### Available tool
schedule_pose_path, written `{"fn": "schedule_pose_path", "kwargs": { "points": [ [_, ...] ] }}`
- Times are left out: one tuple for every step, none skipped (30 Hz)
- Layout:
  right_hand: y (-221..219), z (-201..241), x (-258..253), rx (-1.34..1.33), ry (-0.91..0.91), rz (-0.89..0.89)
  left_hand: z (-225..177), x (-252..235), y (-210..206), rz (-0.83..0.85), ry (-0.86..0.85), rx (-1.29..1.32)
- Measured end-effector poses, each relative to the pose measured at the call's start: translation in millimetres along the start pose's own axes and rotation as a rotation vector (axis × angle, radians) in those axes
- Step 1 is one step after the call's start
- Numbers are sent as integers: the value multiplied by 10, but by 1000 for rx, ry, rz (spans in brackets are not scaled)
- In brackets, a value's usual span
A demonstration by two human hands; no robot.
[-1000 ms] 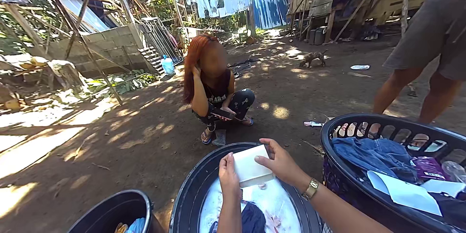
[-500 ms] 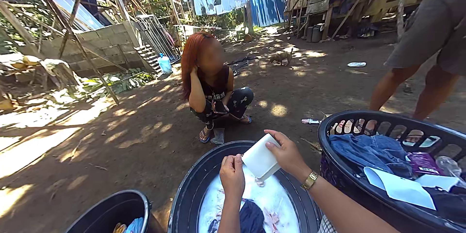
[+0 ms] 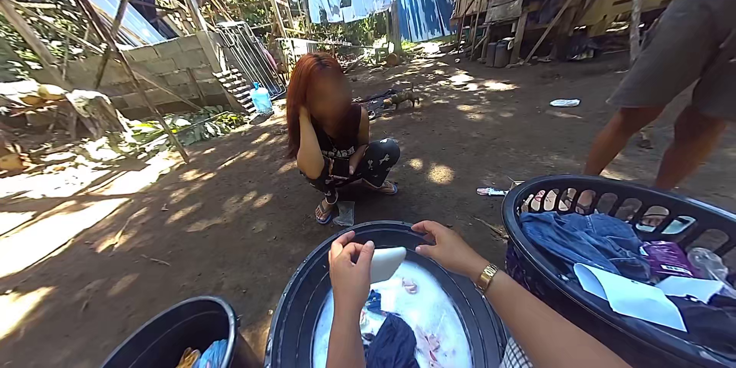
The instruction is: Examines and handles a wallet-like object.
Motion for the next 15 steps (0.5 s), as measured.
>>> {"fn": "schedule_pose_path", "kwargs": {
  "points": [
    [8, -46, -16, 79, -18, -1, -29, -2, 13, 48, -53, -199],
    [22, -83, -27, 126, -35, -8, -22, 8, -5, 137, -47, -323],
    [40, -104, -32, 145, -49, -18, 9, 29, -40, 251, 6, -372],
    [58, -112, -32, 146, -57, -28, 47, 56, -80, 362, 64, -345],
    [71, -112, -33, 142, -59, -39, 74, 82, -119, 454, 115, -228],
    [80, -108, -34, 138, -59, -47, 112, 91, -154, 507, 156, -63],
    [84, -104, -34, 137, -60, -48, 169, 78, -175, 511, 197, 57],
    [82, -103, -33, 141, -61, -47, 247, 46, -168, 464, 233, 62],
    [77, -106, -32, 147, -64, -45, 331, 7, -153, 402, 245, -47],
    [73, -109, -31, 151, -68, -42, 413, -32, -143, 340, 248, -166],
    [71, -107, -28, 154, -71, -42, 477, -55, -146, 284, 260, -211],
    [73, -97, -25, 152, -66, -45, 510, -66, -155, 237, 285, -180],
    [74, -75, -24, 143, -46, -50, 513, -67, -170, 211, 313, -104],
    [61, -46, -22, 123, -3, -50, 502, -60, -182, 208, 336, -36],
    [23, -13, -22, 97, 57, -38, 489, -56, -187, 220, 339, -7]
  ]
}}
Point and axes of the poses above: each hand's wrist, its own x-axis away from the middle knuckle, its own y-axis out of the back of the hand, z = x × y, the point moved 8 cm from there along -x, towards the middle knuckle, and after that the axes turned 6 degrees about -z, right-handed, at the moved point
